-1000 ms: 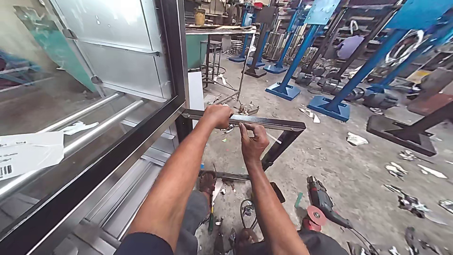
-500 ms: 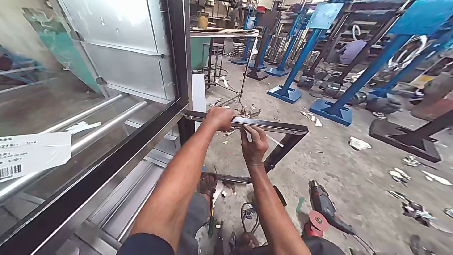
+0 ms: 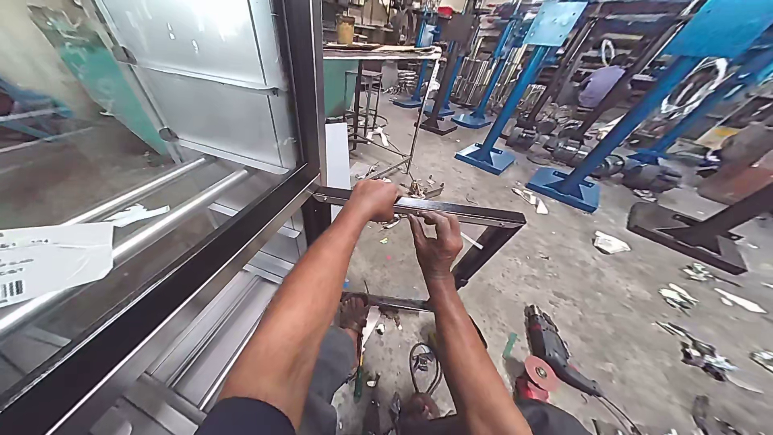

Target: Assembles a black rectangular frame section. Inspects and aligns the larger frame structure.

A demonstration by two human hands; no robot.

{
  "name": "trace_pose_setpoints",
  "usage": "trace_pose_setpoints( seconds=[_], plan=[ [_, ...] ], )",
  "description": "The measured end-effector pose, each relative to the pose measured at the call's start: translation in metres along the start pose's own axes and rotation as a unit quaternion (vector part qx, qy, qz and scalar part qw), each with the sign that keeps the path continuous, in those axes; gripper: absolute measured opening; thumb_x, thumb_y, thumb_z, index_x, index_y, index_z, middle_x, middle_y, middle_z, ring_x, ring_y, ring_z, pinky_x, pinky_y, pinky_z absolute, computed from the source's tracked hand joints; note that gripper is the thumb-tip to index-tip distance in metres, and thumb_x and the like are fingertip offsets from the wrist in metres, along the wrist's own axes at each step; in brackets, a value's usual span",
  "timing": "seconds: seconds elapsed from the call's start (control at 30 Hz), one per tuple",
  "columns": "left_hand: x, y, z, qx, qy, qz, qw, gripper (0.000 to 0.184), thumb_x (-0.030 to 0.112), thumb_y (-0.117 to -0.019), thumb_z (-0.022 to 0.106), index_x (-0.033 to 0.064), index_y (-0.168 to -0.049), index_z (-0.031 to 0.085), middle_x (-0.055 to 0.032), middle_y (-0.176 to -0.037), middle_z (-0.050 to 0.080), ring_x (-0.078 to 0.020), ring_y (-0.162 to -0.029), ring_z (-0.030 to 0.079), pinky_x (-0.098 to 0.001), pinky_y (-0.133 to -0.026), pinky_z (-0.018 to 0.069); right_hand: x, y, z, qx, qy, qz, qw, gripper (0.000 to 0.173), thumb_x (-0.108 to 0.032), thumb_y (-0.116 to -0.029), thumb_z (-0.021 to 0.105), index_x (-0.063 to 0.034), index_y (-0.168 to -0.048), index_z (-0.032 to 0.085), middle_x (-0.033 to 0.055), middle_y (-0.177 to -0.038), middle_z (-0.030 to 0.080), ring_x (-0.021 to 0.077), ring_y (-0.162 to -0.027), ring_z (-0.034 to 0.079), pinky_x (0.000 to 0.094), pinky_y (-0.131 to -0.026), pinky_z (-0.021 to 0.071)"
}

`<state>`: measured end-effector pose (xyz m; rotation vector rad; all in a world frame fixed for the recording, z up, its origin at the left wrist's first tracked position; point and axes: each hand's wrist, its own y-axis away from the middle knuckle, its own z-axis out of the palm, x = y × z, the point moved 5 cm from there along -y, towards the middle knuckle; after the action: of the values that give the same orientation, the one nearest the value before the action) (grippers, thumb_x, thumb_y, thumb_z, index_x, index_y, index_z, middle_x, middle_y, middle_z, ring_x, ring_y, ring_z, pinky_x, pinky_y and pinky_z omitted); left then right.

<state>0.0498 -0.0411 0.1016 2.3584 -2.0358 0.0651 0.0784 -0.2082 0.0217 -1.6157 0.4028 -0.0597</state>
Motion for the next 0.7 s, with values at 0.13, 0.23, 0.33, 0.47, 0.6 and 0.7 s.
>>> trace_pose_setpoints(
  seconds=[0.13, 0.23, 0.33, 0.47, 0.6, 0.7],
  plan=[
    [0.0001, 0.0009, -0.0007, 0.003, 0.005, -0.006, 1.000, 0.039, 0.034, -0.0797, 0.080, 0.0182, -0.115, 0.071, -0.0129, -0.109, 0.072, -0.0366, -0.104, 0.068, -0.0652, -0.077, 0.0536, 0.0030, 0.0040, -0.0004, -0.010, 0.023, -0.011, 1.000, 0.013, -0.013, -0.0871, 0.081, -0.0133, -0.100, 0.081, 0.0065, -0.099, 0.075, 0.0190, -0.098, 0.071, 0.0335, -0.087, 0.0584],
    [0.0019, 0.0026, -0.0020, -0.003, 0.006, -0.004, 1.000, 0.040, 0.032, -0.0806, 0.079, 0.0192, -0.117, 0.070, -0.0131, -0.110, 0.071, -0.0369, -0.105, 0.068, -0.0654, -0.077, 0.0533, 0.0049, 0.0015, 0.0000, -0.005, 0.028, 0.008, 1.000, 0.013, -0.021, -0.0862, 0.083, -0.0101, -0.086, 0.077, 0.0063, -0.091, 0.074, 0.0190, -0.091, 0.071, 0.0346, -0.083, 0.0589],
    [0.0011, 0.0021, -0.0018, 0.000, 0.004, -0.001, 1.000, 0.038, 0.032, -0.0801, 0.079, 0.0195, -0.115, 0.070, -0.0121, -0.109, 0.072, -0.0363, -0.104, 0.068, -0.0652, -0.076, 0.0533, 0.0041, -0.0005, 0.0007, 0.006, 0.008, 0.014, 1.000, 0.020, -0.026, -0.0842, 0.086, -0.0108, -0.086, 0.073, 0.0050, -0.089, 0.071, 0.0178, -0.085, 0.069, 0.0345, -0.077, 0.0589],
    [0.0009, 0.0008, -0.0013, -0.005, 0.002, 0.000, 1.000, 0.040, 0.035, -0.0814, 0.079, 0.0198, -0.117, 0.070, -0.0122, -0.110, 0.072, -0.0363, -0.105, 0.068, -0.0655, -0.078, 0.0532, 0.0042, 0.0034, 0.0025, -0.006, -0.006, -0.008, 1.000, 0.014, -0.012, -0.0857, 0.082, -0.0127, -0.100, 0.080, 0.0066, -0.102, 0.074, 0.0181, -0.098, 0.071, 0.0341, -0.087, 0.0595],
    [0.0007, -0.0005, 0.0007, -0.004, -0.009, 0.006, 1.000, 0.035, 0.038, -0.0821, 0.079, 0.0200, -0.111, 0.070, -0.0109, -0.103, 0.072, -0.0353, -0.099, 0.069, -0.0638, -0.074, 0.0532, 0.0067, 0.0027, 0.0022, -0.002, -0.005, 0.016, 1.000, 0.010, -0.018, -0.0854, 0.084, -0.0114, -0.092, 0.080, 0.0044, -0.091, 0.073, 0.0156, -0.090, 0.071, 0.0312, -0.081, 0.0598],
    [0.0013, -0.0003, -0.0008, -0.002, -0.010, 0.006, 1.000, 0.034, 0.038, -0.0817, 0.080, 0.0194, -0.109, 0.071, -0.0112, -0.102, 0.072, -0.0355, -0.098, 0.069, -0.0639, -0.073, 0.0532, 0.0065, -0.0006, 0.0032, 0.004, 0.007, 0.031, 0.999, 0.021, -0.027, -0.0877, 0.083, -0.0096, -0.081, 0.072, 0.0041, -0.081, 0.071, 0.0176, -0.082, 0.070, 0.0344, -0.076, 0.0586]
  ],
)
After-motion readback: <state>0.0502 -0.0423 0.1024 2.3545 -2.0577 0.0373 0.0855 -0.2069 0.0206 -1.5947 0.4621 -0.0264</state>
